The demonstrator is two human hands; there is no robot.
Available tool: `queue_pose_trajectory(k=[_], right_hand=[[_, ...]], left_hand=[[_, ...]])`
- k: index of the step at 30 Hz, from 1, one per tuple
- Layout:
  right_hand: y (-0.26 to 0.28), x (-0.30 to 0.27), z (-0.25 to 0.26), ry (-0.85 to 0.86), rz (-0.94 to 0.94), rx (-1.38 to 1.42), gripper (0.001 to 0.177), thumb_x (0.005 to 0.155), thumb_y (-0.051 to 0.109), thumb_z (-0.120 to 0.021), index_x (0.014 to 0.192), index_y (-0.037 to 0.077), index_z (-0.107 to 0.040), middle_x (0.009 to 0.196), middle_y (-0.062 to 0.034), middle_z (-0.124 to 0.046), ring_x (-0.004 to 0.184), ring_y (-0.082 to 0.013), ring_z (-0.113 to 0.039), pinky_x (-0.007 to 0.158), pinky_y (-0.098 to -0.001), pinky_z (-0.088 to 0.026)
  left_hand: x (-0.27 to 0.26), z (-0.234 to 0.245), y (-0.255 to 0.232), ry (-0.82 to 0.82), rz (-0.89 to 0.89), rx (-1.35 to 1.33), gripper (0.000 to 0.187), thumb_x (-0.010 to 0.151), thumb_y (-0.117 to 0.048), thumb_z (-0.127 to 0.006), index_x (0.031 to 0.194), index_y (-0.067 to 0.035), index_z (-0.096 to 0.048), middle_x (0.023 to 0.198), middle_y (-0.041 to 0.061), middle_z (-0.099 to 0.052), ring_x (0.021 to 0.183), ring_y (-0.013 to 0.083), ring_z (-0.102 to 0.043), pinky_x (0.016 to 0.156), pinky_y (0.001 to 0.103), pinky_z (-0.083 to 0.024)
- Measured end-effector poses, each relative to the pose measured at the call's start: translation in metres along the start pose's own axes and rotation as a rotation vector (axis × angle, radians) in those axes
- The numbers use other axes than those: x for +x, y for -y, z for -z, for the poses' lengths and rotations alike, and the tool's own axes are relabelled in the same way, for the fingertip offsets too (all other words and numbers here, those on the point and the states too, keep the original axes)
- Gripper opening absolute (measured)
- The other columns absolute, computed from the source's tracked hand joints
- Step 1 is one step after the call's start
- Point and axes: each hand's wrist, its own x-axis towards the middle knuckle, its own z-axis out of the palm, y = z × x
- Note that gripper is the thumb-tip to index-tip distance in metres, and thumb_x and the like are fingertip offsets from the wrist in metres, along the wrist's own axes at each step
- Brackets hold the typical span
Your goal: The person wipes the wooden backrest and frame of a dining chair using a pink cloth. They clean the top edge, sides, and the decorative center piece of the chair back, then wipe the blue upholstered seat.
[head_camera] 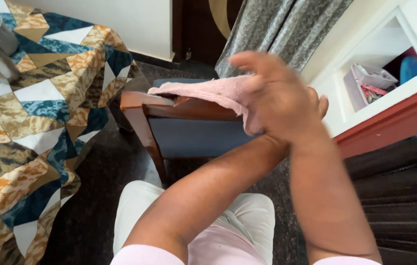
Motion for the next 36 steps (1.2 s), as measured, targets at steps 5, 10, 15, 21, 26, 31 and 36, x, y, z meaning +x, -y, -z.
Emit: queue_pose_trajectory(k=[5,10,15,21,26,31,36], right_hand=[[0.012,0.006,-0.021,-0.101,-0.018,-0.492,0.058,0.105,0.061,-0.046,0.115,0.011,-0.073,0.092,-0.0102,-0.072,0.085,-0.0334,-0.072,0.073,-0.0404,-0.053],[-0.034,-0.034,-0.008,-0.319,0.046,-0.431,0.068,0.112,0.068,-0.035,0.115,0.009,-0.067,0.101,-0.0123,-0.071,0.093,-0.0362,-0.070,0.082,-0.0438,-0.053],[-0.069,-0.062,0.002,-0.352,0.097,-0.601,0.072,0.108,0.071,-0.032,0.116,0.006,-0.063,0.099,-0.0138,-0.067,0.090,-0.0402,-0.065,0.085,-0.0490,-0.048],[-0.074,-0.067,-0.003,-0.393,0.148,-0.759,0.073,0.109,0.072,-0.032,0.122,0.005,-0.060,0.106,-0.0150,-0.066,0.098,-0.0411,-0.063,0.095,-0.0504,-0.048],[-0.077,-0.082,0.000,-0.419,0.125,-0.890,0.070,0.108,0.067,-0.028,0.122,0.005,-0.060,0.114,-0.0153,-0.065,0.111,-0.0399,-0.062,0.105,-0.0540,-0.040],[-0.090,-0.097,-0.006,-0.470,0.047,-0.849,0.068,0.112,0.063,-0.029,0.130,0.003,-0.057,0.129,-0.0174,-0.058,0.128,-0.0427,-0.053,0.119,-0.0556,-0.038],[-0.113,-0.107,-0.023,-0.696,-0.096,-0.523,0.070,0.112,0.063,-0.029,0.140,0.003,-0.052,0.141,-0.0206,-0.048,0.128,-0.0366,-0.055,0.111,-0.0451,-0.046]], left_hand=[[-0.061,-0.012,-0.011,-0.253,-0.074,-0.439,0.064,0.095,-0.046,-0.052,0.147,-0.010,-0.043,0.153,0.021,-0.046,0.143,0.0374,-0.041,0.122,0.054,-0.024],[-0.150,0.023,-0.009,0.202,-0.146,-0.520,0.045,0.081,-0.028,-0.066,0.122,-0.010,-0.068,0.134,0.013,-0.065,0.137,0.0311,-0.052,0.122,0.056,-0.030],[-0.160,0.084,0.027,0.200,-0.067,-0.549,0.016,0.087,-0.028,-0.074,0.096,-0.015,-0.072,0.108,0.004,-0.071,0.108,0.0249,-0.067,0.109,0.053,-0.045],[-0.134,0.176,0.101,-0.246,0.022,-0.280,0.014,0.094,-0.025,-0.073,0.101,-0.012,-0.072,0.102,0.006,-0.072,0.097,0.0262,-0.068,0.095,0.045,-0.047],[-0.120,0.199,0.155,-0.220,0.329,-0.106,0.043,0.109,-0.046,-0.053,0.109,-0.005,-0.067,0.105,0.012,-0.072,0.103,0.0305,-0.068,0.095,0.041,-0.047],[-0.126,0.187,0.155,-0.028,0.368,0.030,0.066,0.103,-0.065,-0.043,0.104,-0.006,-0.072,0.078,0.007,-0.067,0.073,0.0276,-0.063,0.074,0.040,-0.044],[-0.133,0.176,0.156,-0.095,0.380,0.033,0.064,0.113,-0.059,-0.033,0.100,-0.009,-0.070,0.075,0.005,-0.063,0.069,0.0258,-0.059,0.070,0.038,-0.041]])
